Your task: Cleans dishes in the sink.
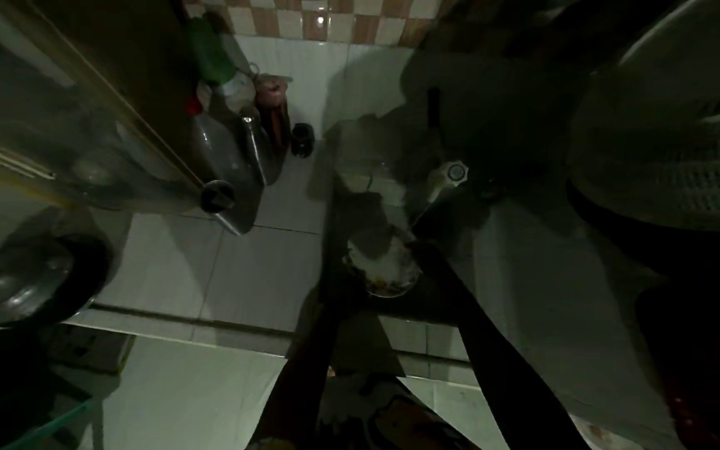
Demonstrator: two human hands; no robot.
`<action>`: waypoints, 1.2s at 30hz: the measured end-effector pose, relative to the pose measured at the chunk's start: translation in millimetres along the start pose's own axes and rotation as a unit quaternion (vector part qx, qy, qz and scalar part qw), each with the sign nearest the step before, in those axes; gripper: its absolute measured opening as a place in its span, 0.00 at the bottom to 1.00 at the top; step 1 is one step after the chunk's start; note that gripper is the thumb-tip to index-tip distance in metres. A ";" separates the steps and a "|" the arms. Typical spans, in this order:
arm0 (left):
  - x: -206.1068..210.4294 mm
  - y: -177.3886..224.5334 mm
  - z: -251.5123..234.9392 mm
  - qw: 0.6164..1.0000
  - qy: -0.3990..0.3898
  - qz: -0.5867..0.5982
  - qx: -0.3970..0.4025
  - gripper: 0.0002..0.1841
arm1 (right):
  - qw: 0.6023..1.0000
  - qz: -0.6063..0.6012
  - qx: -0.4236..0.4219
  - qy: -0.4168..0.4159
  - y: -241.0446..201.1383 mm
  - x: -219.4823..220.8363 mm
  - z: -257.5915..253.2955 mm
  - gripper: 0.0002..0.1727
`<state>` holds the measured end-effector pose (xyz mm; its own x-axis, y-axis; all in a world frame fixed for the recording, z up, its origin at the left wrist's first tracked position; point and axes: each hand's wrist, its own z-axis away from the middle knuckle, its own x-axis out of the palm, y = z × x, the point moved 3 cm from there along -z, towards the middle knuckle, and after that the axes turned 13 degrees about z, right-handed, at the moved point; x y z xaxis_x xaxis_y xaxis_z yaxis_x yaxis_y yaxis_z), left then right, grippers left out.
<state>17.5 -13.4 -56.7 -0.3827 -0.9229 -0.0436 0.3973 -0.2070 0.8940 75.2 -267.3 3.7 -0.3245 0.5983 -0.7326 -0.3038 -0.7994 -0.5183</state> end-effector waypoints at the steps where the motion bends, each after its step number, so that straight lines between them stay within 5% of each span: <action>1: 0.6 2.7 -0.7 1.000 0.008 0.028 -0.009 0.19 | 0.999 -0.012 0.031 0.039 14.0 3.6 3.1 0.21; 4: 0.6 25.7 9.9 0.995 -0.037 -0.081 -0.040 0.21 | 0.990 -0.079 0.099 0.063 34.4 15.0 17.0 0.27; 7: 0.8 33.2 12.6 0.999 -0.025 -0.022 -0.042 0.20 | 0.971 -0.207 0.115 0.027 40.7 26.4 30.4 0.28; 9: 2.2 16.6 6.2 0.998 -0.033 0.044 -0.029 0.21 | 0.972 -0.213 0.100 0.000 44.9 27.5 38.2 0.29; 15: 4.1 -0.7 -5.1 0.988 -0.094 -0.118 0.042 0.23 | 0.967 -0.181 0.175 -0.037 52.4 25.6 45.0 0.29; 20: 4.2 9.0 -4.2 0.982 -0.099 -0.161 0.017 0.23 | 0.949 -0.252 0.189 0.003 43.4 36.1 46.7 0.30; 23: -6.9 33.3 9.9 0.978 0.027 -0.207 -0.002 0.23 | 0.957 -0.225 0.170 0.064 22.4 31.8 46.8 0.29; 26: -14.0 39.6 13.8 0.979 0.186 -0.080 0.030 0.32 | 0.970 -0.211 0.090 0.082 -6.4 16.7 71.2 0.31; 31: -8.9 12.9 13.1 0.975 0.155 -0.158 -0.029 0.33 | 0.990 -0.080 0.052 0.102 -20.6 10.7 60.8 0.28; 34: -5.1 8.3 14.2 0.970 0.113 -0.178 -0.124 0.34 | 0.991 -0.067 0.061 0.095 -22.7 7.0 65.5 0.30; 36: -4.4 8.9 14.6 0.972 0.092 -0.180 -0.118 0.30 | 0.987 -0.098 0.076 0.099 -15.4 8.6 64.8 0.31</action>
<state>10.5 -6.5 -42.0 -0.3852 -0.8147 -0.4336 0.4544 -0.5763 0.6792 19.0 -246.3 34.0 -0.0695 0.7062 -0.7046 -0.4793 -0.6431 -0.5973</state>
